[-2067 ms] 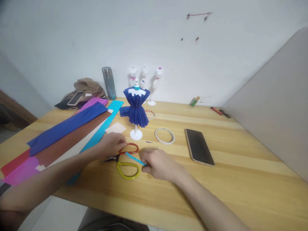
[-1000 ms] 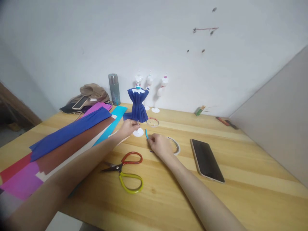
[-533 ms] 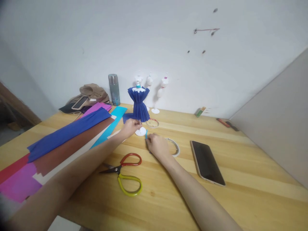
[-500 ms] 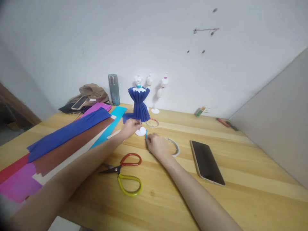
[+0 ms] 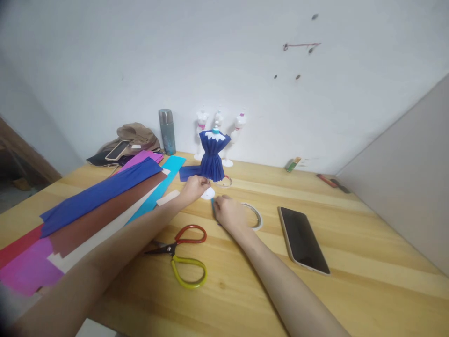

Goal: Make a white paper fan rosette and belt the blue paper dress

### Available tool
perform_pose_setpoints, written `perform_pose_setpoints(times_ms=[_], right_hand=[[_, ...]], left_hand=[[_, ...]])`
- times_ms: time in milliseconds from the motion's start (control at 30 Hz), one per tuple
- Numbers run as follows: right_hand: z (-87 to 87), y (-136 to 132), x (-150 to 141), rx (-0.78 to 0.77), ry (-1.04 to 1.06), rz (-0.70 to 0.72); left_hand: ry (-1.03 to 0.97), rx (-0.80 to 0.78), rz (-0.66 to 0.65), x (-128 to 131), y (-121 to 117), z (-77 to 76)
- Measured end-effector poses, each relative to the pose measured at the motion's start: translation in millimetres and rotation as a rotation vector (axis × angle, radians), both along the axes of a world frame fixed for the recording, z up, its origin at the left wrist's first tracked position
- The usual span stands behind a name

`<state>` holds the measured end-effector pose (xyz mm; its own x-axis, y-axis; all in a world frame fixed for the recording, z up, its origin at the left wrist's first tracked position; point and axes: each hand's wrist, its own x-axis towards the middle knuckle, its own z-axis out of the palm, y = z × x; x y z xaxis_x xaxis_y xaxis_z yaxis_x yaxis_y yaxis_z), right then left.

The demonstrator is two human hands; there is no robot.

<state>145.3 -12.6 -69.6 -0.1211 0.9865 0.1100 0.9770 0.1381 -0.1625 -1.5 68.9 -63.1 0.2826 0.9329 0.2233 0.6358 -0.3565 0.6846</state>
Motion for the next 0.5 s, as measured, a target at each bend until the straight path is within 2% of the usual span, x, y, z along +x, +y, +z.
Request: perform_pose_setpoints(times_ms=[267,500], right_hand=[[-6.7,-1.5,8.5,0.104,0.088,-0.051],[-11.3,-4.1,9.8,0.201,0.158,-0.078]], left_hand=[[-0.065,0.011,0.028,0.0,1.4,-10.0],[-0.162,-0.062,-0.010,-2.2,3.7,-15.5]])
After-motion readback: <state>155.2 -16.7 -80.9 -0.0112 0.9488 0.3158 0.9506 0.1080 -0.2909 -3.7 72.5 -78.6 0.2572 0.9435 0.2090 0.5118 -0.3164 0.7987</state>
